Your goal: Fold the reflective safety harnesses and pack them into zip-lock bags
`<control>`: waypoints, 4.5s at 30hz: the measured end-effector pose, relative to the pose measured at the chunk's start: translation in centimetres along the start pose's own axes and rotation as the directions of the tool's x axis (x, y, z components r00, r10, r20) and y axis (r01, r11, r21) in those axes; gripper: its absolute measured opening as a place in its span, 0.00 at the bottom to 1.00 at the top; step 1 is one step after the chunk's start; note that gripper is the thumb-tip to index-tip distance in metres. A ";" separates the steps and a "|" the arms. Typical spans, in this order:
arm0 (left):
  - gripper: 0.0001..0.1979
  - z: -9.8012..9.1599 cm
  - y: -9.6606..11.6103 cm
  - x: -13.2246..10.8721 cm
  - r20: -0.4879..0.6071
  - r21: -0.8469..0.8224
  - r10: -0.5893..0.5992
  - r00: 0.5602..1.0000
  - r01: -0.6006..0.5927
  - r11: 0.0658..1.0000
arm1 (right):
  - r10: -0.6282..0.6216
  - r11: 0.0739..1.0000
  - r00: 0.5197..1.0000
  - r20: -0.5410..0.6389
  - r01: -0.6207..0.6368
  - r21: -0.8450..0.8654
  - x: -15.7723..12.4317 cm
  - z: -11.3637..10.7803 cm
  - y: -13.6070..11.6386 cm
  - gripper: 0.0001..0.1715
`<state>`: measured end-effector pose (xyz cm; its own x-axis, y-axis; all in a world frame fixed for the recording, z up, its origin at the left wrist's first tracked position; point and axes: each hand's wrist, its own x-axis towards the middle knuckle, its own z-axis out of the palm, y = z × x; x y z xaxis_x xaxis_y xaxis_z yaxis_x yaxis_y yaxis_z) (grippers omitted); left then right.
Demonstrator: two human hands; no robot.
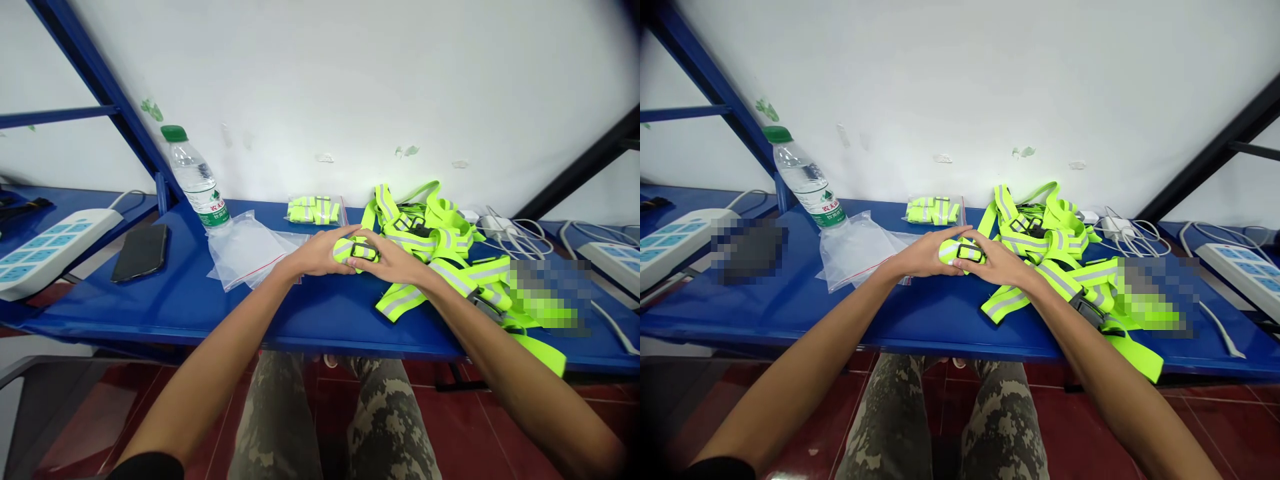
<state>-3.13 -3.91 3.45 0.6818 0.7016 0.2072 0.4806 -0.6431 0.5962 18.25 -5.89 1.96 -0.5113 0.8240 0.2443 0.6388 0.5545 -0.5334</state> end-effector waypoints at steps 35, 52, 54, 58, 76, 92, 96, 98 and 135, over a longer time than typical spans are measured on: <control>0.15 -3.9 -0.6 -0.1 -0.458 0.256 -0.115 0.882 0.254 0.933 | 0.429 0.736 0.829 -0.359 -0.090 0.671 0.2 1.1 -1.2 0.23; 0.13 0.9 -0.2 1.5 -0.619 -0.356 -0.243 0.747 0.009 0.934 | 0.551 0.595 0.804 -0.224 -0.190 0.781 0.3 2.4 -0.3 0.26; 0.13 1.3 0.1 1.5 -0.643 -0.339 -0.223 0.733 -0.011 0.941 | 0.526 0.656 0.811 -0.254 -0.198 0.728 0.3 2.6 -0.4 0.27; 0.11 1.7 0.3 1.6 -0.680 -0.304 -0.161 0.715 -0.075 0.950 | 0.460 0.745 0.845 -0.272 -0.201 0.636 0.2 2.4 -0.7 0.26; 0.10 0.9 1.2 1.2 -0.702 -0.186 0.011 0.712 -0.199 0.962 | 0.491 0.523 0.869 -0.055 -0.244 0.816 -0.3 1.4 -2.0 0.26; 0.11 1.8 1.7 0.9 -0.686 -0.172 0.034 0.727 -0.206 0.963 | 0.507 0.443 0.861 -0.044 -0.216 0.870 -0.1 1.4 -1.6 0.26; 0.13 1.2 1.6 0.7 -0.634 -0.329 -0.056 0.771 -0.203 0.922 | 0.500 0.460 0.864 -0.062 -0.204 0.864 -0.3 1.2 -1.4 0.26; 0.14 0.8 1.5 0.6 -0.591 -0.385 -0.087 0.802 -0.185 0.904 | 0.483 0.485 0.874 -0.057 -0.213 0.849 -0.5 1.0 -1.5 0.26; 0.26 -1.4 0.6 -0.6 -0.137 -0.708 -0.234 0.963 0.070 0.702 | 0.332 0.573 0.943 0.012 -0.212 0.792 -1.9 0.0 -0.6 0.22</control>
<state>-4.02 -4.23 4.77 0.4682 0.8679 0.1662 -0.0056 -0.1851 0.9827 18.84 -7.74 1.77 -0.2772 0.9598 0.0437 0.0192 0.0510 -0.9985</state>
